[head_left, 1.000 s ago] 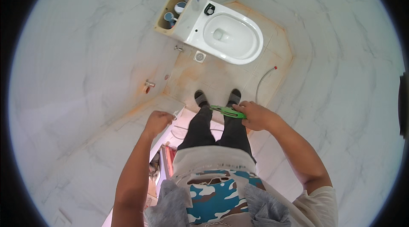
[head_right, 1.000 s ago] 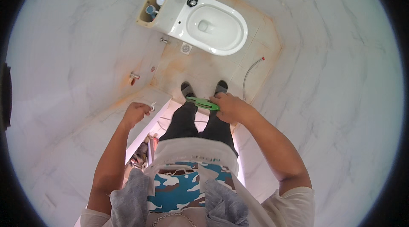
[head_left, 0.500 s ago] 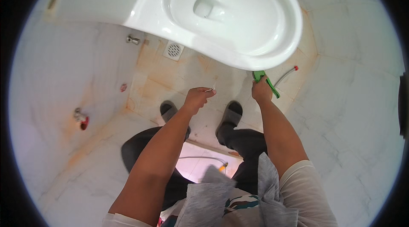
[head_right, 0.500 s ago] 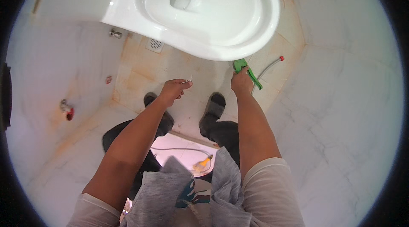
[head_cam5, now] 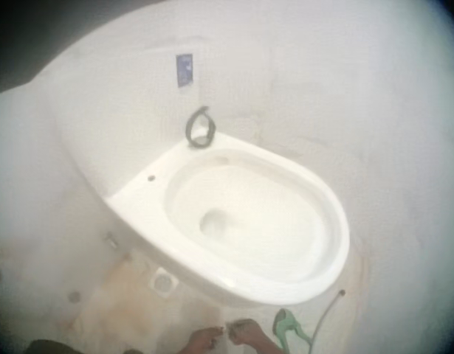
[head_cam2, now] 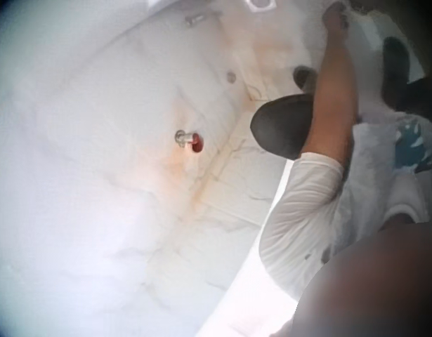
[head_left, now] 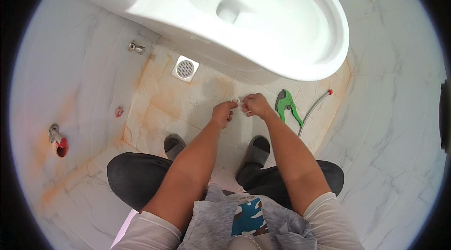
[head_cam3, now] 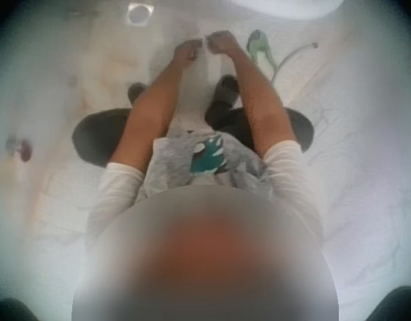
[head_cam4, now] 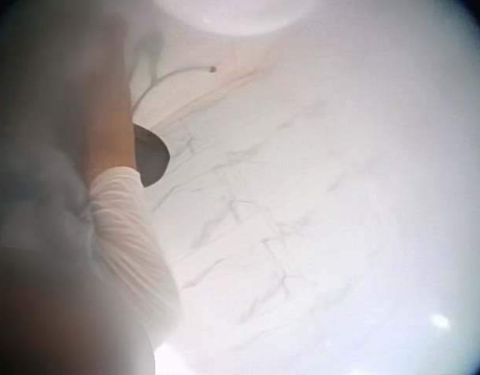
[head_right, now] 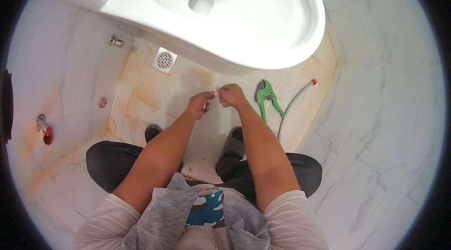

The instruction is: The person retrieves a pipe cutter and a small white fitting from a cluttered workshop, then moves into a bathroom. They squat and sit on the floor to cut a pipe and attach the fitting to a valve near the toilet.

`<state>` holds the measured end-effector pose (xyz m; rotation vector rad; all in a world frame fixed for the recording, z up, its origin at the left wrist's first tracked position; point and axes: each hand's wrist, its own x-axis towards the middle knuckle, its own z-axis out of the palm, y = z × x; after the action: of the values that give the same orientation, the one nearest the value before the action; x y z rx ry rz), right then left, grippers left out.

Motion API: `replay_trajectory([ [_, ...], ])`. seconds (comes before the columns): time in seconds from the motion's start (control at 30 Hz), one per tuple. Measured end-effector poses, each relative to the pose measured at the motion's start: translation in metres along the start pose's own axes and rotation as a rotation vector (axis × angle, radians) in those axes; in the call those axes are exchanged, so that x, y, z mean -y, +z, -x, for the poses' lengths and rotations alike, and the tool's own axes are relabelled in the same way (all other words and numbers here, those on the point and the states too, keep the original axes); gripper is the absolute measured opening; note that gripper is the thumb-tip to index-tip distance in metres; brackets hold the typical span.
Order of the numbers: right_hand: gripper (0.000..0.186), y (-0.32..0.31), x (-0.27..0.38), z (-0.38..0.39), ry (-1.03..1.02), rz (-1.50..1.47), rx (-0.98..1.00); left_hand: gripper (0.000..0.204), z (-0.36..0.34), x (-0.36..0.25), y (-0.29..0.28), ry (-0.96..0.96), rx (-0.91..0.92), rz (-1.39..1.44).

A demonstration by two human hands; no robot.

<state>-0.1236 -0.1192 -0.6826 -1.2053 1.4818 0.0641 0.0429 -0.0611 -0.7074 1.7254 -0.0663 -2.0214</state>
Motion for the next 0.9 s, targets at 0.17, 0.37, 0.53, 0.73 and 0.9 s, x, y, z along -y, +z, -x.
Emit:
replay_trajectory([
  [0.17,0.019,0.014,-0.001,-0.003,0.054,-0.594,0.042,0.02,0.008,-0.004,-0.002,0.017,0.011,0.143],
  [0.37,0.02,-0.026,0.007,-0.006,0.06,0.019,0.418,0.015,-0.008,-0.002,-0.033,0.091,-0.183,0.215],
  [0.53,0.025,-0.024,0.023,-0.001,0.016,-0.306,0.246,0.029,-0.027,0.031,-0.037,0.438,-0.105,-0.932],
  [0.73,0.024,-0.015,0.035,-0.002,0.038,-0.327,0.246,0.033,0.017,0.082,-0.011,1.042,-0.257,-1.644],
  [0.9,0.024,-0.007,0.032,-0.007,-0.003,-0.322,0.165,0.03,0.012,0.021,-0.015,0.533,-0.16,-0.224],
])
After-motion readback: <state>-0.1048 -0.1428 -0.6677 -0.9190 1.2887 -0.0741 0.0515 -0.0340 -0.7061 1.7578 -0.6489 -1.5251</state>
